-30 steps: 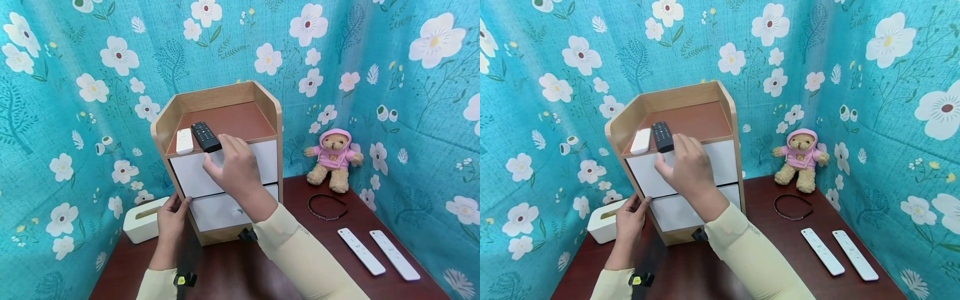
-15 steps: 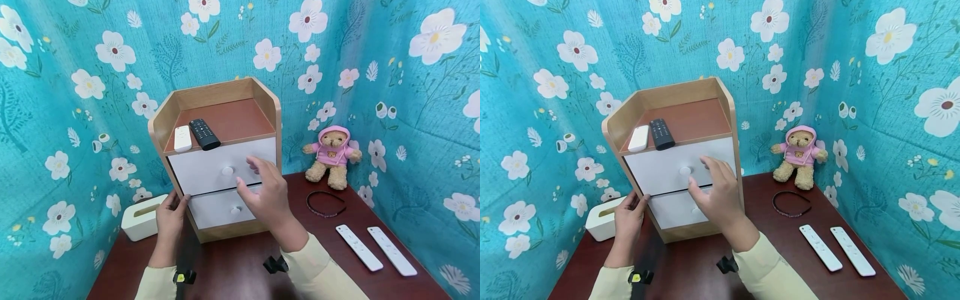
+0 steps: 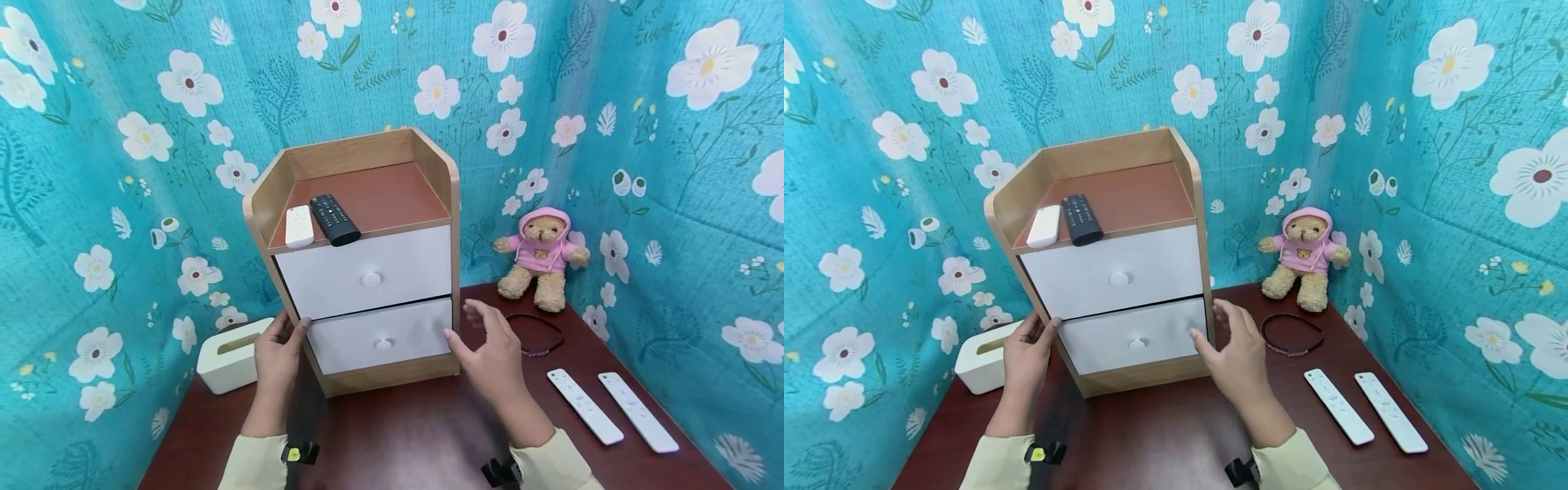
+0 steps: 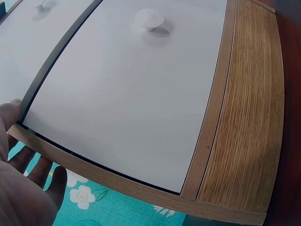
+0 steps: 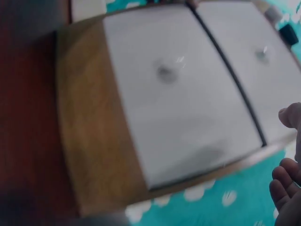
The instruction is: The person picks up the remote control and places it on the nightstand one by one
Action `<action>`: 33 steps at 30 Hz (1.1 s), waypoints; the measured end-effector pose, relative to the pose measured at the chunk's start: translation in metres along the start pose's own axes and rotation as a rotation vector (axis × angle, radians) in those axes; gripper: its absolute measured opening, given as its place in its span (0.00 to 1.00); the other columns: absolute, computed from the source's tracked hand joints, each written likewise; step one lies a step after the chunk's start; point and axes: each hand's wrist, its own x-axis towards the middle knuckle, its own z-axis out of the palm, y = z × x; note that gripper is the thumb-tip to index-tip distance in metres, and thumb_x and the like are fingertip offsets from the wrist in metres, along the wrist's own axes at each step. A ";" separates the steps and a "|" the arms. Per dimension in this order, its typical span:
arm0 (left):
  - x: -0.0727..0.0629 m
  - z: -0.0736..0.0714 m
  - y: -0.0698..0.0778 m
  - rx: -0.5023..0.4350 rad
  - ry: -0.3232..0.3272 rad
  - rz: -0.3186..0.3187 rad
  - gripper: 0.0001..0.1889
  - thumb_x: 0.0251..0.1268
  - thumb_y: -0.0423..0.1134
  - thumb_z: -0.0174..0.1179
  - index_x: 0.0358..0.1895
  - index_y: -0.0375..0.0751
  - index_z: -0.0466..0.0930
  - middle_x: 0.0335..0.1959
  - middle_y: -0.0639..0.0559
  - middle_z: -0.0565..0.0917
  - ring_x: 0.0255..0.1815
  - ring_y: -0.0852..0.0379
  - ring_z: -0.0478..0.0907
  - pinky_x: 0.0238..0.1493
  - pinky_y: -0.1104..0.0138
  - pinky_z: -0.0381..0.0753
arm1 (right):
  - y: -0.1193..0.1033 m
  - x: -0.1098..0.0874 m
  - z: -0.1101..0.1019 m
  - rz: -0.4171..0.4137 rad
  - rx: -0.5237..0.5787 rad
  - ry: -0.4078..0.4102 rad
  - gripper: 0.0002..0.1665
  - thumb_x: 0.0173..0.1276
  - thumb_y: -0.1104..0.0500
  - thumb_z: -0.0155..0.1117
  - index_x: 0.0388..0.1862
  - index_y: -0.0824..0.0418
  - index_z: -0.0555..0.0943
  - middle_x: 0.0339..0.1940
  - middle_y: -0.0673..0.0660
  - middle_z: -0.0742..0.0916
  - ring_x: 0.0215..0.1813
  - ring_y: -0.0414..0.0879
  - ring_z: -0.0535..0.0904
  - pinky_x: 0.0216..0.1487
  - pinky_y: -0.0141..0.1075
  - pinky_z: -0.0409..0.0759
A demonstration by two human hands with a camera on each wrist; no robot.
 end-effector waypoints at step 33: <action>0.001 -0.001 -0.001 -0.038 -0.004 0.007 0.28 0.76 0.39 0.72 0.76 0.42 0.80 0.70 0.35 0.85 0.55 0.73 0.85 0.53 0.81 0.84 | 0.158 -0.086 -0.133 0.640 -0.534 -0.367 0.49 0.66 0.47 0.80 0.72 0.80 0.73 0.67 0.84 0.79 0.69 0.79 0.74 0.69 0.73 0.71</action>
